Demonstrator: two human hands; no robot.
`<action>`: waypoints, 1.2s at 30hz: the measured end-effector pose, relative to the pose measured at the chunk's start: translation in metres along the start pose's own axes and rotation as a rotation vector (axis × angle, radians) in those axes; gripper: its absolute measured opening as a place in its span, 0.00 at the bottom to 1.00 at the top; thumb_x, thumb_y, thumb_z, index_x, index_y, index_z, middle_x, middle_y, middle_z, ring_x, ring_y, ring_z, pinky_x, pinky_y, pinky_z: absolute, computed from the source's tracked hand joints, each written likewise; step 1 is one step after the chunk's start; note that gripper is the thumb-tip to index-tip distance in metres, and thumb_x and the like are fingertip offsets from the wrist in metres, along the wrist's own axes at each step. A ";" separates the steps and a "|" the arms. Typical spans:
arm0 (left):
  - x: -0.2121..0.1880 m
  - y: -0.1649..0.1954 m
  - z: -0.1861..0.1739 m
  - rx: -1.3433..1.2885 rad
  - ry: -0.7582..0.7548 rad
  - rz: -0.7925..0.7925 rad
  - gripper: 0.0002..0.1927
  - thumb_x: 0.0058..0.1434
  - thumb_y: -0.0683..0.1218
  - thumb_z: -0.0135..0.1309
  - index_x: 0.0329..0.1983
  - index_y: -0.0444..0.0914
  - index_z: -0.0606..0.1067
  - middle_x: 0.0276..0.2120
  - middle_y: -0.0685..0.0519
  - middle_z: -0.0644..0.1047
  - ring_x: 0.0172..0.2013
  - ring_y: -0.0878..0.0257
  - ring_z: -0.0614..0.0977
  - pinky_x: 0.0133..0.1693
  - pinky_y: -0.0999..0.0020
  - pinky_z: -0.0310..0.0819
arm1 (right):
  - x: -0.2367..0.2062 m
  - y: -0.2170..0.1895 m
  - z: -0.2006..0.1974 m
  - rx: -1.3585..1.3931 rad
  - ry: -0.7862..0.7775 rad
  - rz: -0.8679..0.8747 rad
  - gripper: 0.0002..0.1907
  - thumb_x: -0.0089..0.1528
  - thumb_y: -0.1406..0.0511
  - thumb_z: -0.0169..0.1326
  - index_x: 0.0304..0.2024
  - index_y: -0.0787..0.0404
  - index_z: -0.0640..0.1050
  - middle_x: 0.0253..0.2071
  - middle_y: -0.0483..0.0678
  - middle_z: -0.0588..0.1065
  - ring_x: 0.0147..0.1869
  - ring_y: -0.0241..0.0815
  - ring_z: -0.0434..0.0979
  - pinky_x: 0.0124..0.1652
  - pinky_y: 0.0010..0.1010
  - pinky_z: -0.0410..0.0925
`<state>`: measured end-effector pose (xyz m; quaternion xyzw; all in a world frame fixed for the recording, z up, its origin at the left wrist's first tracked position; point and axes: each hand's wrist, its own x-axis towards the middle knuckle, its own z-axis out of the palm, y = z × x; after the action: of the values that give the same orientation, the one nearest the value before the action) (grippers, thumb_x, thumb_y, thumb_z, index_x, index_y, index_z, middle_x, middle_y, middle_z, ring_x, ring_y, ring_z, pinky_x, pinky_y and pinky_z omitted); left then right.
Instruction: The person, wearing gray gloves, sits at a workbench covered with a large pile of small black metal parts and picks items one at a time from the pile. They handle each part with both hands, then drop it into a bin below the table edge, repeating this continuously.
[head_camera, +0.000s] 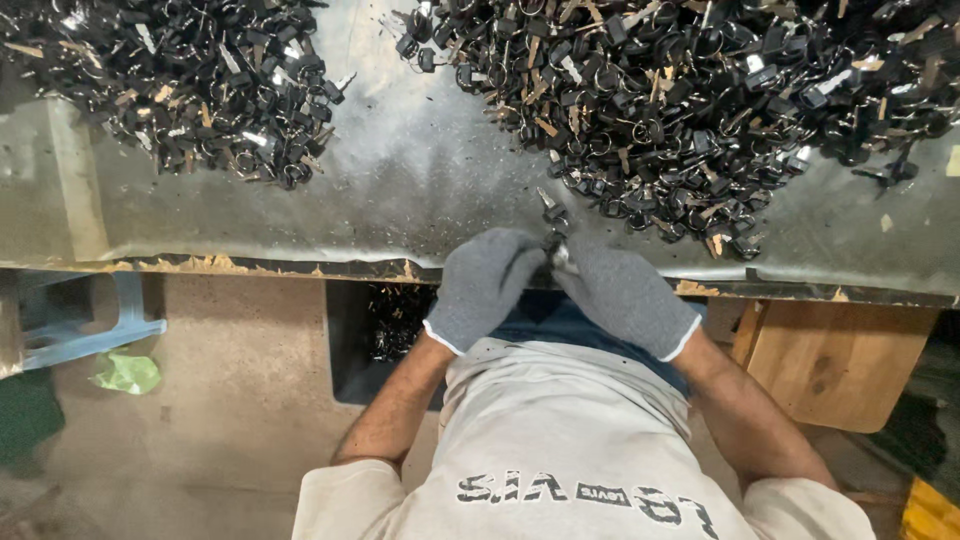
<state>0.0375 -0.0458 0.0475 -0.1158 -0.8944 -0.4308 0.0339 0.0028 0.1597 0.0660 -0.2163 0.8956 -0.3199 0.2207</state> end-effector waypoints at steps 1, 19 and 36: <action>0.006 0.001 -0.004 0.102 0.053 0.104 0.11 0.64 0.43 0.57 0.49 0.39 0.76 0.45 0.48 0.78 0.45 0.47 0.82 0.47 0.54 0.76 | -0.004 -0.001 0.004 -0.068 -0.035 -0.006 0.30 0.64 0.59 0.54 0.63 0.69 0.63 0.39 0.62 0.78 0.34 0.63 0.81 0.31 0.51 0.73; 0.009 -0.009 0.028 0.152 0.078 -0.102 0.13 0.57 0.43 0.61 0.45 0.41 0.77 0.38 0.49 0.81 0.40 0.50 0.83 0.43 0.55 0.78 | -0.002 0.013 0.024 -0.261 0.097 0.032 0.30 0.64 0.59 0.56 0.63 0.69 0.67 0.29 0.61 0.78 0.27 0.62 0.81 0.25 0.49 0.72; 0.008 -0.012 0.033 0.336 -0.038 0.031 0.07 0.62 0.41 0.54 0.43 0.38 0.73 0.36 0.46 0.75 0.42 0.48 0.79 0.44 0.51 0.74 | 0.008 0.009 0.018 -0.331 0.049 -0.042 0.07 0.68 0.65 0.50 0.44 0.63 0.71 0.26 0.56 0.76 0.27 0.55 0.80 0.24 0.44 0.72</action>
<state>0.0282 -0.0262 0.0191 -0.1303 -0.9524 -0.2724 0.0425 0.0038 0.1529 0.0453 -0.2605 0.9365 -0.1779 0.1531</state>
